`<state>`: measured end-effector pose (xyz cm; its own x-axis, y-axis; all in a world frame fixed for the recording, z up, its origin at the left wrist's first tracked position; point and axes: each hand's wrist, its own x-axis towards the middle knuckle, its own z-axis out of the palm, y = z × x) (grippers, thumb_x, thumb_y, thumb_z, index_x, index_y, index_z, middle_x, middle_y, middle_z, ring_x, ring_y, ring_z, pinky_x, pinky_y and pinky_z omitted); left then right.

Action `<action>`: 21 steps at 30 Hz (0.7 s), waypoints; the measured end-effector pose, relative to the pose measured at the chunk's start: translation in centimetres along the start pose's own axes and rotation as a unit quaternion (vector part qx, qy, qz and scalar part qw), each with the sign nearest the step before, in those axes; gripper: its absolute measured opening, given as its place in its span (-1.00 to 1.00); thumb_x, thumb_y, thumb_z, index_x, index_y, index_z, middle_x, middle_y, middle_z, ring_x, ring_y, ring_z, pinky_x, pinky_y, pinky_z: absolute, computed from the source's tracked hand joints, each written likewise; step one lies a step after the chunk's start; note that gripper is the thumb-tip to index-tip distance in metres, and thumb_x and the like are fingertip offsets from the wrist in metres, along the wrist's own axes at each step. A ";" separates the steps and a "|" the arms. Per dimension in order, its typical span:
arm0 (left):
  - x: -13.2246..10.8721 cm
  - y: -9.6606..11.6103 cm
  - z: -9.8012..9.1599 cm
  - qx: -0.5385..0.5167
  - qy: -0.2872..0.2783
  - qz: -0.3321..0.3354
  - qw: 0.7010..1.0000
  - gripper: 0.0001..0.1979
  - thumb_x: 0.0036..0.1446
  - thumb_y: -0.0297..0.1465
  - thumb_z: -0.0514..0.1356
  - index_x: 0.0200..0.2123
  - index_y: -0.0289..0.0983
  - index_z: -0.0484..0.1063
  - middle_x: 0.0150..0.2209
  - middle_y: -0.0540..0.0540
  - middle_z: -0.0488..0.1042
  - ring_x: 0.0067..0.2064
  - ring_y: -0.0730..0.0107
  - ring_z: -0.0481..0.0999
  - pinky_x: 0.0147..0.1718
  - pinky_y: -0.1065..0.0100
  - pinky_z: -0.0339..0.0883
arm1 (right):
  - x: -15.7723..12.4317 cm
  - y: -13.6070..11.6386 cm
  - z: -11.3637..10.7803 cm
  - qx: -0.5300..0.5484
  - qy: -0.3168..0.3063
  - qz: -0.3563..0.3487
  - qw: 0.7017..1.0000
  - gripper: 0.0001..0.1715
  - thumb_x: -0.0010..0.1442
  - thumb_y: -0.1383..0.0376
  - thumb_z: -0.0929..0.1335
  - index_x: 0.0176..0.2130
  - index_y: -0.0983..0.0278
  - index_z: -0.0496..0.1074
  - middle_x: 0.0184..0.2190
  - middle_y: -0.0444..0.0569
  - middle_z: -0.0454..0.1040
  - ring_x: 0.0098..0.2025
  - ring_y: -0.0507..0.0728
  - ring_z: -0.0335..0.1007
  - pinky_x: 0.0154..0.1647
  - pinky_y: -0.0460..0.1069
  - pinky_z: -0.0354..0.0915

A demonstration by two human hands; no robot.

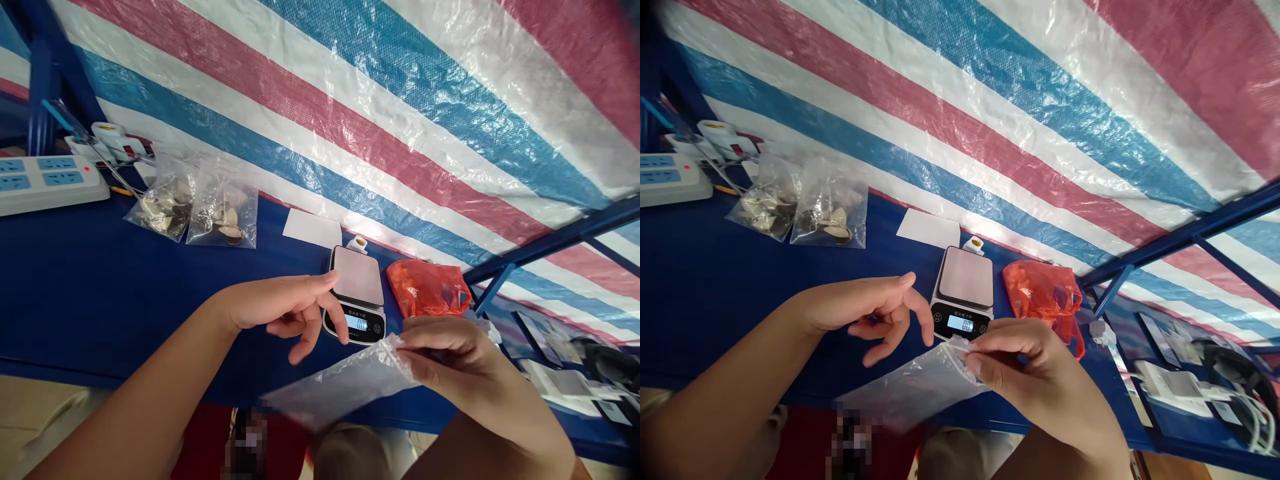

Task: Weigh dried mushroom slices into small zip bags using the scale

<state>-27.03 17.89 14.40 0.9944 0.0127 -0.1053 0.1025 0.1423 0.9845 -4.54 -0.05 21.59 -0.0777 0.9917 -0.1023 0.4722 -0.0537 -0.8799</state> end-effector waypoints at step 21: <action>5.9 -4.2 5.7 -0.351 -0.038 0.074 0.933 -0.34 -0.04 -0.05 0.51 0.08 -0.21 0.49 -0.08 -0.14 0.55 -0.08 0.23 0.60 0.01 0.18 0.42 | 1.3 -0.2 1.2 -0.031 0.190 -0.019 0.981 -0.68 0.42 0.03 0.40 -0.17 0.20 0.62 -0.38 -0.07 0.57 -0.36 0.07 0.49 -0.34 -0.07 0.42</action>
<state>-21.41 11.68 10.44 0.9979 0.0169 0.0619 -0.0532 0.7577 0.6505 -5.81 1.09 21.10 0.2311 0.9654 0.1211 0.5289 -0.0201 -0.8485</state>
